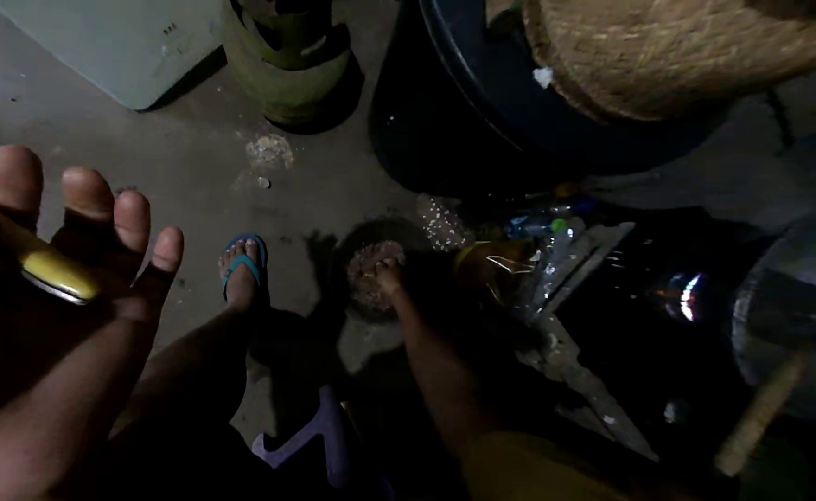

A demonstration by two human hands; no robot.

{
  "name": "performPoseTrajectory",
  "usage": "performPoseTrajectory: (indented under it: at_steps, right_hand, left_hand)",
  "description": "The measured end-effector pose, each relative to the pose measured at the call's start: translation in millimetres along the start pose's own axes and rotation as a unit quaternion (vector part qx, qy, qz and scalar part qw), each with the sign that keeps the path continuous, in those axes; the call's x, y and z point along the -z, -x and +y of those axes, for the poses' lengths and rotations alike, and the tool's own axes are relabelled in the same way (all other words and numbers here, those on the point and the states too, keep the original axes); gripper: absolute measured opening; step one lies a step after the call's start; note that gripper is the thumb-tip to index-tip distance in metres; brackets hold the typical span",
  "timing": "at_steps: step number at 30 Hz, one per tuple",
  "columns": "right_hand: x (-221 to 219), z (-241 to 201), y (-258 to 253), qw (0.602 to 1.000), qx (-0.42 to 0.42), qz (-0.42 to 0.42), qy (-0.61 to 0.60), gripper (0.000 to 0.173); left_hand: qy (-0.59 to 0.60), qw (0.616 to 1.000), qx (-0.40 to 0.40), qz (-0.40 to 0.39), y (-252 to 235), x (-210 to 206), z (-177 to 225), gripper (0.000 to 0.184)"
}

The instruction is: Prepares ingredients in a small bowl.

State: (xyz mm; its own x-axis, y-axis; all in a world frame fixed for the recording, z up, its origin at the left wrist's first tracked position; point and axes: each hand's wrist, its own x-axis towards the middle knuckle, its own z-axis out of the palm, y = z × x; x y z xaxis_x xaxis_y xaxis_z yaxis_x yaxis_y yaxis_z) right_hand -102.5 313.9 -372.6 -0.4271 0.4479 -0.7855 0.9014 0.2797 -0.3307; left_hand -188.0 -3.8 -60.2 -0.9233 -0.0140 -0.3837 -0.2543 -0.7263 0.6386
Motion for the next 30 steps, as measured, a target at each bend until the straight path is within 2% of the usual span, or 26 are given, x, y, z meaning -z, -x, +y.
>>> performPoseTrajectory:
  at_steps: [2, 5, 7, 8, 12, 15, 18, 20, 21, 23, 26, 28, 30]
  right_hand:
    - [1, -3, 13, 0.996, 0.033, -0.020, 0.075, 0.045]
    - [-19, 14, 40, 0.959, 0.051, -0.029, 0.277, 0.051]
    - [-20, 11, 36, 0.945, 0.050, -0.021, 0.324, 0.051]
    - [-15, 4, 29, 0.949, 0.041, -0.027, 0.312, 0.050]
    - [7, -24, 15, 0.990, 0.022, -0.032, 0.135, 0.044]
    - [-5, -39, 46, 0.980, 0.053, -0.054, 0.187, 0.046]
    - [-36, -12, 56, 0.960, 0.045, -0.043, 0.273, 0.050]
    - [-29, -4, 42, 0.953, 0.044, -0.035, 0.297, 0.049]
    - [-18, -5, 30, 0.960, 0.043, -0.048, 0.272, 0.047]
    - [6, -2, -3, 0.990, 0.051, -0.036, 0.125, 0.041]
    - [44, -50, -18, 0.987, 0.046, -0.105, 0.111, 0.046]
    - [31, -50, -18, 0.989, 0.069, -0.087, 0.102, 0.046]
    - [0, -31, -6, 0.986, 0.092, -0.046, 0.133, 0.045]
  left_hand:
    - [0.012, 1.000, -0.016, -0.007, 2, 4, 2, 0.045]
    - [0.010, 1.000, -0.022, -0.002, 6, 7, -1, 0.045]
    - [0.026, 0.999, -0.012, -0.026, 2, 8, -2, 0.045]
    - [0.026, 0.999, 0.000, -0.019, 2, 3, -1, 0.044]
    - [0.014, 1.000, 0.008, -0.006, 1, -3, 2, 0.043]
    - [0.017, 1.000, -0.015, -0.005, 2, 9, 3, 0.043]
    - [0.007, 1.000, -0.020, 0.004, 4, 5, 0, 0.044]
    - [0.023, 0.999, -0.007, -0.027, 3, 5, 2, 0.045]
    - [0.019, 0.999, -0.003, -0.036, 2, 8, 3, 0.045]
    - [0.018, 0.999, 0.000, -0.028, 1, 9, 4, 0.045]
    - [0.025, 0.999, -0.011, -0.029, 1, 11, 6, 0.045]
    - [0.025, 1.000, -0.008, -0.010, 4, 2, 3, 0.043]
    - [0.037, 0.999, 0.002, -0.017, 3, 1, 4, 0.042]
